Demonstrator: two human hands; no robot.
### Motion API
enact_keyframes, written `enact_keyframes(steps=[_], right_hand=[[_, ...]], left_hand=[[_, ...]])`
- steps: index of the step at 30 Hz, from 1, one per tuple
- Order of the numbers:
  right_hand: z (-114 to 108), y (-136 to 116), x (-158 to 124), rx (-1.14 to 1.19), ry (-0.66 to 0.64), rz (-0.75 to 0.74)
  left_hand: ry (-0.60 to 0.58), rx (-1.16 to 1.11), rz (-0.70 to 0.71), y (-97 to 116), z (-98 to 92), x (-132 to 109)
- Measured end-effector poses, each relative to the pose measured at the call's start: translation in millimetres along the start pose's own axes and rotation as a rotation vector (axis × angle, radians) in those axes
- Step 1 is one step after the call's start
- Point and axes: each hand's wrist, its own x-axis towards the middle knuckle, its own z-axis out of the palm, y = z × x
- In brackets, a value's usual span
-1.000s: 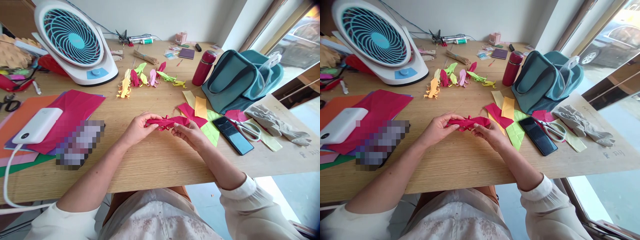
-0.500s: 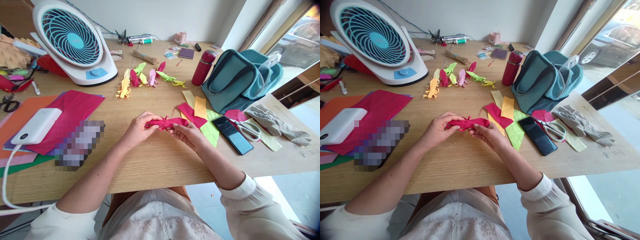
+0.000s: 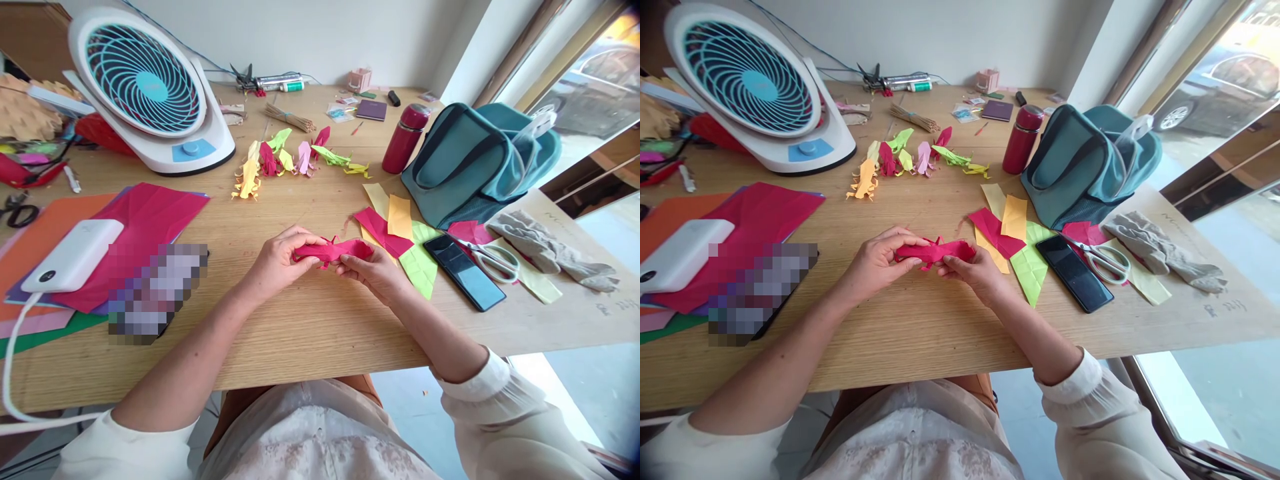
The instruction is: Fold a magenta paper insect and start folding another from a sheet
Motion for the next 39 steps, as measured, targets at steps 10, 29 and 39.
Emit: enact_keyframes(steps=[10,29,39], right_hand=[[-5.9,-5.6,-0.1,0.03,0.076,-0.048],[-12.7,-6.1,0.7,-0.372,0.034,-0.31],[-13.9,-7.7,-5.0,-0.892,0.053,-0.686]], left_hand=[[0.083,0.134,0.105,2.6,0.5,-2.8],[0.011,0.221,0.091,0.2,0.2,-3.7],[-0.038,0.151,0.075,0.0,2.1,-4.3]])
